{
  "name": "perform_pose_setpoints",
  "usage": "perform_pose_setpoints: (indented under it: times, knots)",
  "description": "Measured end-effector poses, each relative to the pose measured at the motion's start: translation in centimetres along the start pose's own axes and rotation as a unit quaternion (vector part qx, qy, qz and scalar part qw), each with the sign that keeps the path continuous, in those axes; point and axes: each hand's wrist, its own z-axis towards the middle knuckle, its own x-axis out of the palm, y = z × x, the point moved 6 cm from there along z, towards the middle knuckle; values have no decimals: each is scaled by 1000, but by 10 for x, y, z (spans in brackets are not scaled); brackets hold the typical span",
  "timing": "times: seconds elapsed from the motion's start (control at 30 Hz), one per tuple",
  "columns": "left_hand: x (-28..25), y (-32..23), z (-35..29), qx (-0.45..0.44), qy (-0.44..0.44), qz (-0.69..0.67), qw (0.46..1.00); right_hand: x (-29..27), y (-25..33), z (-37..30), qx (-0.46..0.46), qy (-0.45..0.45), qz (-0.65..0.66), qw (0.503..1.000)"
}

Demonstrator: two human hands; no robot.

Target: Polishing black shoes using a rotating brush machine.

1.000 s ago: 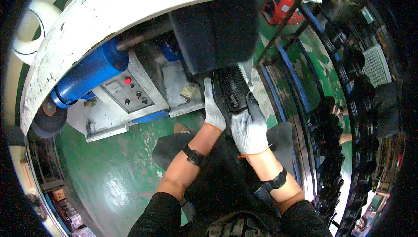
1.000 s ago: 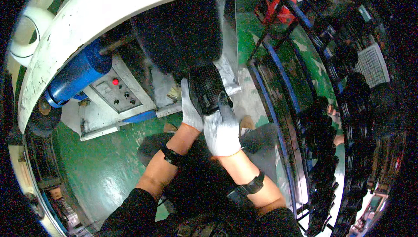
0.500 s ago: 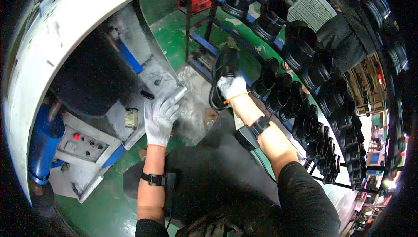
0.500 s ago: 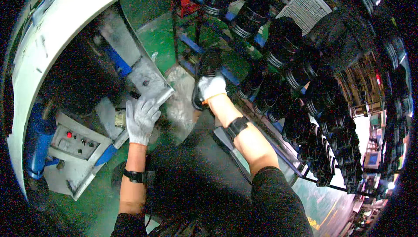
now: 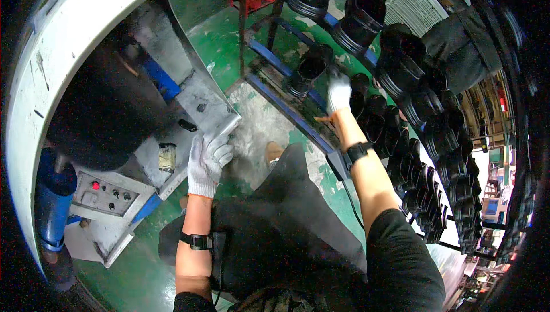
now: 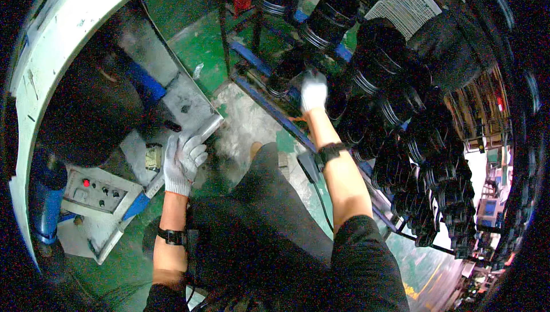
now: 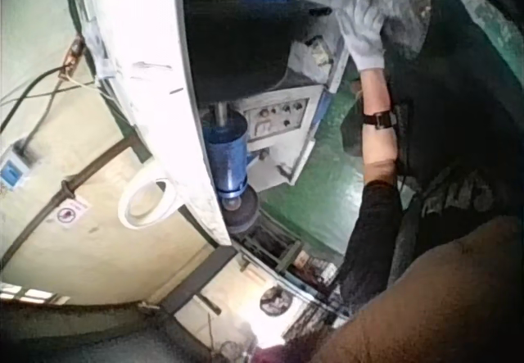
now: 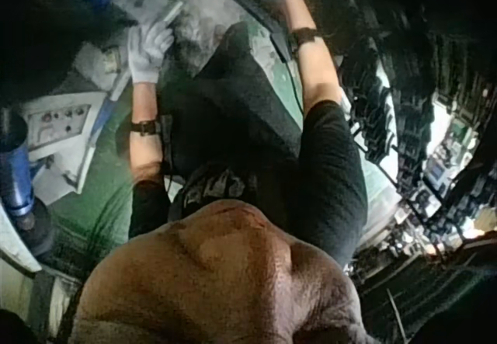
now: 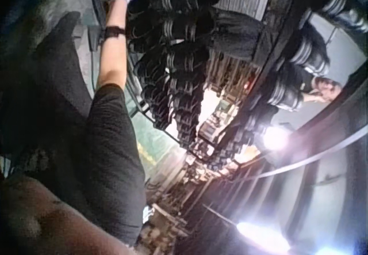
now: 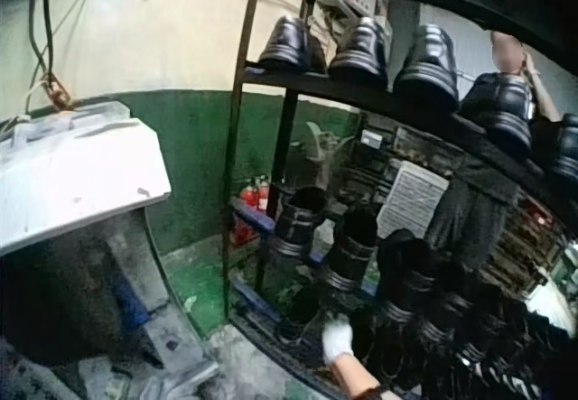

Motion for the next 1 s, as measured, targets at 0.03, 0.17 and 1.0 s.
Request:
perform_pose_setpoints:
  times: [0.03, 0.17, 1.0]
  knots:
    - [-3, -6, -5, 10, -8, 1, 1000, -18, 15, -23, 35, -2, -122, 992]
    - [10, 18, 7, -19, -41, 26, 999, -83, -75, -37, -86, -68, -304, 946]
    - [21, -16, -51, 89, -38, -135, 986, -7, 175, -315, -455, 366, -64, 809]
